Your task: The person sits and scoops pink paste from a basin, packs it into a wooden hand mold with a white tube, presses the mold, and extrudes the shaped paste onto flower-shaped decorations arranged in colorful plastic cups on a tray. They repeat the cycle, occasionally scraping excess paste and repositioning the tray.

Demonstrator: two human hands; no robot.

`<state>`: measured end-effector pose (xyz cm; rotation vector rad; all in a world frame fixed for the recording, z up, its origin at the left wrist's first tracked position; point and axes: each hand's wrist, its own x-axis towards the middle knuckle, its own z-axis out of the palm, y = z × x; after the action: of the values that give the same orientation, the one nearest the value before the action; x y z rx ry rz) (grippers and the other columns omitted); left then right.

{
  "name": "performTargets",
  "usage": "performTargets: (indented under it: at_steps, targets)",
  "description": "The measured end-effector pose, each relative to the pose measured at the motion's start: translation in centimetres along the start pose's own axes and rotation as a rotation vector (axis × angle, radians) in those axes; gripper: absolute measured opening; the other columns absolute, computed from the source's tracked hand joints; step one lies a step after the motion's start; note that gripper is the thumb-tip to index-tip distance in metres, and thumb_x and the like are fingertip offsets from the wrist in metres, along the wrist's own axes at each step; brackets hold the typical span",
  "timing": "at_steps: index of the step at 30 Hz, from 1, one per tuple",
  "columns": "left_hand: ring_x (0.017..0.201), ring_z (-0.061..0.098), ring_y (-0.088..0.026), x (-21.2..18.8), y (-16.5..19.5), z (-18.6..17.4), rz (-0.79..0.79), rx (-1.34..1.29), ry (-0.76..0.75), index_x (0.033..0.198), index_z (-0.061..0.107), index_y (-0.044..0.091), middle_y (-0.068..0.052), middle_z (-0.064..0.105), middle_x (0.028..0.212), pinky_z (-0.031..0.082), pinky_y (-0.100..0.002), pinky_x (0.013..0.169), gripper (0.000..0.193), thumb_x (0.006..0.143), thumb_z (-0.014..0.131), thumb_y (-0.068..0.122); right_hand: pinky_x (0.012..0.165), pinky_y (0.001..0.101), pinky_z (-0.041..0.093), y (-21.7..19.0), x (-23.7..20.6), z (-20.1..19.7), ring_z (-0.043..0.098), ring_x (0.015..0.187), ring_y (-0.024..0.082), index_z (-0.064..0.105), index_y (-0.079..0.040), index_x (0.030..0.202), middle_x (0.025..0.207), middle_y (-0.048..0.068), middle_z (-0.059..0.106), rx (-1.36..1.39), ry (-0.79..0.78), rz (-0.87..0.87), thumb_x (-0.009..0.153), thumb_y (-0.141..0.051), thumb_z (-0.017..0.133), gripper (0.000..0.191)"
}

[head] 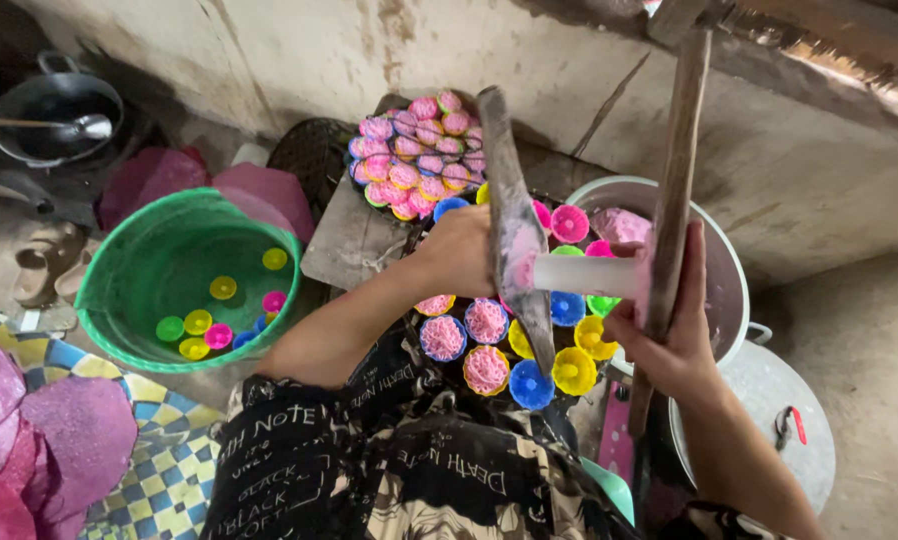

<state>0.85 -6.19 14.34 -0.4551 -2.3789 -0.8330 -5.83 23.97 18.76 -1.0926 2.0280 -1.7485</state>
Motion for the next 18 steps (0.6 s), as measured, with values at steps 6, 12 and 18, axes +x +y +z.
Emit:
performTargets:
  at_steps: [6, 12, 18]
  targets:
    - [0.086, 0.069, -0.034, -0.2, -0.9, 2.7, 0.054, 0.031, -0.055, 0.084, 0.070, 0.010, -0.012, 0.071, 0.085, 0.056, -0.047, 0.079, 0.033, 0.061, 0.082, 0.031, 0.094, 0.0576, 0.051, 1.3, -1.0, 0.1, 0.061, 0.111, 0.052, 0.014, -0.002, 0.159, 0.133, 0.034, 0.051, -0.883, -0.024, -0.508, 0.073, -0.020, 0.086, 0.113]
    - [0.076, 0.067, -0.039, -1.2, -1.2, 6.0, -0.023, -0.050, -0.086, 0.084, 0.070, 0.009, -0.015, 0.069, 0.080, 0.055, -0.050, 0.070, 0.035, 0.061, 0.085, 0.031, 0.108, 0.0537, 0.045, 3.9, -1.7, 2.6, 0.052, 0.128, 0.049, 0.015, 0.002, 0.160, 0.145, 0.035, 0.043, -0.808, -0.019, -0.434, 0.082, -0.025, 0.087, 0.109]
    - [0.069, 0.068, -0.040, -1.1, -4.4, 9.7, -0.033, -0.124, 0.063, 0.082, 0.072, 0.009, -0.015, 0.068, 0.076, 0.055, -0.050, 0.061, 0.032, 0.061, 0.084, 0.030, 0.116, 0.0434, 0.032, 5.7, -0.7, -1.0, 0.039, 0.146, 0.031, -0.011, -0.002, 0.162, 0.163, 0.024, 0.027, -0.048, -0.270, 0.022, 0.089, -0.042, 0.083, 0.125]
